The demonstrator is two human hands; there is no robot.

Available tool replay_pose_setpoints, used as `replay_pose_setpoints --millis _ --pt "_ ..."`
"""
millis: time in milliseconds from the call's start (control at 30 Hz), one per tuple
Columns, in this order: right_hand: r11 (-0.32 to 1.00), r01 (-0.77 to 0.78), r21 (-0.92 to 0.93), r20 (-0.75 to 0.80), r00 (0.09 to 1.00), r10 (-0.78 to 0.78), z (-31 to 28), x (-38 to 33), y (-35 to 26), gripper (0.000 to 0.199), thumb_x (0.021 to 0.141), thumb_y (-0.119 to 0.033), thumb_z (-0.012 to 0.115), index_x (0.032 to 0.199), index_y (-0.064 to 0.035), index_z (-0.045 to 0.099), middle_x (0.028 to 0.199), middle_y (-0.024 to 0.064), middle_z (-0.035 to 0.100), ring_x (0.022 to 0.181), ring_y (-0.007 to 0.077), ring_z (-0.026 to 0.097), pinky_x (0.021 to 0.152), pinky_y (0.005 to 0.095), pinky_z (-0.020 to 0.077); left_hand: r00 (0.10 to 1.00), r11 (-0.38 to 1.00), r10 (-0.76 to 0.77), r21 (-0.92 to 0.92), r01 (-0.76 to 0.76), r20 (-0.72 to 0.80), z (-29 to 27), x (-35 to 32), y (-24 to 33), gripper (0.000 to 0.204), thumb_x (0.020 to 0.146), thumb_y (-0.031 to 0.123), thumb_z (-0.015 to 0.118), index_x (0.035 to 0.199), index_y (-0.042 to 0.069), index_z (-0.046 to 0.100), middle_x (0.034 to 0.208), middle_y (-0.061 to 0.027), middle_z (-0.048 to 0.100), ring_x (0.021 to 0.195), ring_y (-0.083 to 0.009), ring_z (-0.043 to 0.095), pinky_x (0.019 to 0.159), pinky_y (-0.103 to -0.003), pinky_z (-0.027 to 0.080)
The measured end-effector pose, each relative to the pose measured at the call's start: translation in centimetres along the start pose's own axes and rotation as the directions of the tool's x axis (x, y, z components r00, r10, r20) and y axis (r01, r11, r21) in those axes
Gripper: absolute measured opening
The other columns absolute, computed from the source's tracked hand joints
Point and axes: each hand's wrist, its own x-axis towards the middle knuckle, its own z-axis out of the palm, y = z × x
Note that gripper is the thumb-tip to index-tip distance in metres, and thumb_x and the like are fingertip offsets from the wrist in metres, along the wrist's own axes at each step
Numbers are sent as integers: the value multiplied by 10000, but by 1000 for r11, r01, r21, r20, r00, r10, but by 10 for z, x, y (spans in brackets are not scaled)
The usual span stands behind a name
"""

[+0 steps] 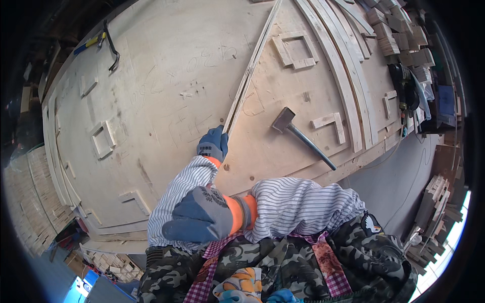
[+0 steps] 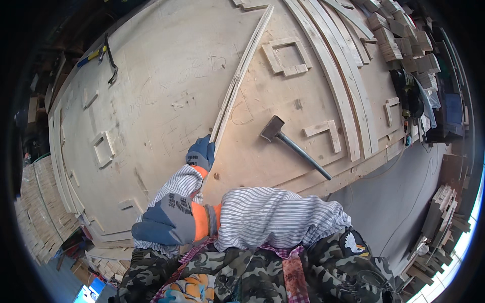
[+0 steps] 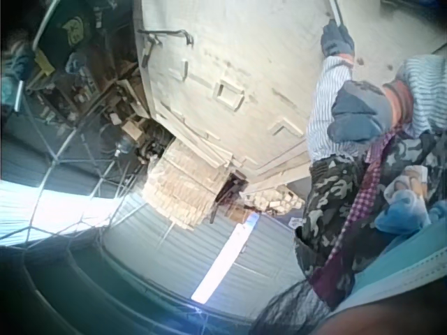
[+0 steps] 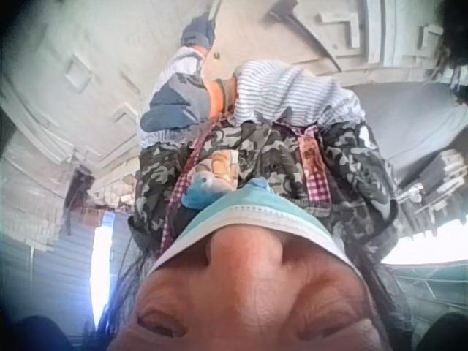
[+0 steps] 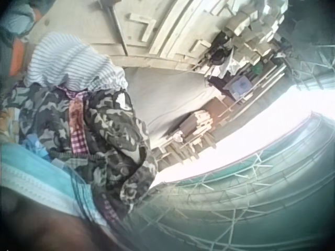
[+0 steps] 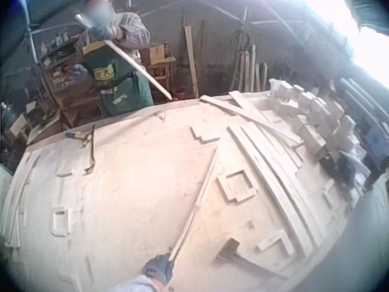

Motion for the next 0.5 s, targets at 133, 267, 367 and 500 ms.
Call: replay_pose_setpoints --millis 133,267,367,500 --pt "992 -65 107 28 998 62 -1 -7 -13 292 719 -131 583 971 13 603 609 52 531 472 183 520 386 306 346 989 990 131 -38 -133 -68 1 -5 -2 357 870 266 463 1170 76 503 978 -180 588 803 -346 581 716 -442 461" --pt "979 -92 182 27 996 89 -22 -12 -31 259 717 -139 591 949 -27 615 561 19 507 427 161 493 364 298 327 998 998 9 62 -12 62 -3 -6 6 379 874 274 454 1197 80 493 1011 -186 594 820 -341 589 728 -430 467" --pt "964 -95 248 13 995 94 -30 -17 -47 257 701 -169 601 934 -64 623 527 6 473 422 158 484 364 305 315 998 997 31 66 -34 53 -3 -7 7 382 875 267 448 1201 72 490 989 -195 599 827 -346 590 735 -431 468" --pt "954 -96 284 -80 989 124 -37 -41 -63 284 661 -173 610 924 -64 622 540 9 472 403 162 441 357 306 299 999 992 49 117 -50 12 3 -6 7 377 872 264 457 1178 49 502 987 -203 599 831 -353 589 751 -432 462"
